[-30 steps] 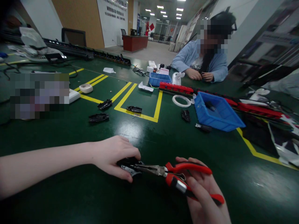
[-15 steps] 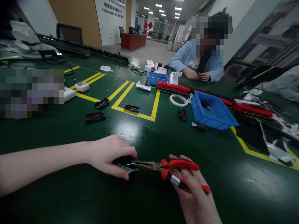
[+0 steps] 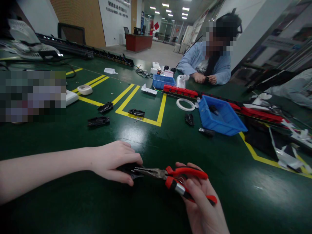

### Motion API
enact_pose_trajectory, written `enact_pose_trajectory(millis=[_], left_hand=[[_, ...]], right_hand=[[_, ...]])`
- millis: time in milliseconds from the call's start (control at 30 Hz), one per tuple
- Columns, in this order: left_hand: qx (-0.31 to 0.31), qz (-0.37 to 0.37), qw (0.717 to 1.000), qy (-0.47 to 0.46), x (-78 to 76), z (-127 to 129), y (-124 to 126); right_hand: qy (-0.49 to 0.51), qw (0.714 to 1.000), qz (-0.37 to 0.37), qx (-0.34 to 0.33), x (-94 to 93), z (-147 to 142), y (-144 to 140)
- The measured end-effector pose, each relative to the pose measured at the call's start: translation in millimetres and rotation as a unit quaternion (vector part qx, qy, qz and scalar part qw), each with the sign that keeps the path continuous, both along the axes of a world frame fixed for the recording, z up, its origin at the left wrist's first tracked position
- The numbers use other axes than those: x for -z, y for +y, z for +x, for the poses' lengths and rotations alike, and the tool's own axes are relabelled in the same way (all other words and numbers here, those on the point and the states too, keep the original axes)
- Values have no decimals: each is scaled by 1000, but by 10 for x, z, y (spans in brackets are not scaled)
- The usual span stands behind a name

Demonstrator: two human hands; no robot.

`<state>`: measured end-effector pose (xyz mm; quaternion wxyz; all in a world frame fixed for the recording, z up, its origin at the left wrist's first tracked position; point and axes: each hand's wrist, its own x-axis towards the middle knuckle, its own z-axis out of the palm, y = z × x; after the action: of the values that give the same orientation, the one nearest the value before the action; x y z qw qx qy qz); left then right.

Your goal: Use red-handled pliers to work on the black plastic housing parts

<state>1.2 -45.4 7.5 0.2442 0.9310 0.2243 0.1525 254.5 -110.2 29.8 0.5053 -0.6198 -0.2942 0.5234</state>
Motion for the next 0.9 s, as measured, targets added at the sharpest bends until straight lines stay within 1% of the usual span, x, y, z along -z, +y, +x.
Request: enact_pose_trajectory(millis=[133,267,367,467,567,633,767,833,900], left_hand=[[3,-3,1000,2,0,0,9],[-2,-5,1000,2,3,-2,12],[-3,4,1000,3,5,-2,12],[0,12,1000,-2,9,-4,16],[2,15,1000,-10,12,-8,21],[3,16,1000,-11,15,-12,23],[6,18,1000,-12,19,-15,25],[7,22,1000,-9,19,-15,26],[8,29,1000,-6,18,-13,26]], right_hand=[[12,1000,-7,-14,67,87,36],[15,999,19,-35,106,164,98],[-8,998,41,-53,73,142,108],[-39,993,67,-84,60,116,103],[-64,986,93,-122,102,139,117],[-77,982,98,-141,136,176,142],[-138,968,96,-185,137,267,204],[-192,955,96,-204,96,305,223],[-246,941,101,-210,40,326,227]])
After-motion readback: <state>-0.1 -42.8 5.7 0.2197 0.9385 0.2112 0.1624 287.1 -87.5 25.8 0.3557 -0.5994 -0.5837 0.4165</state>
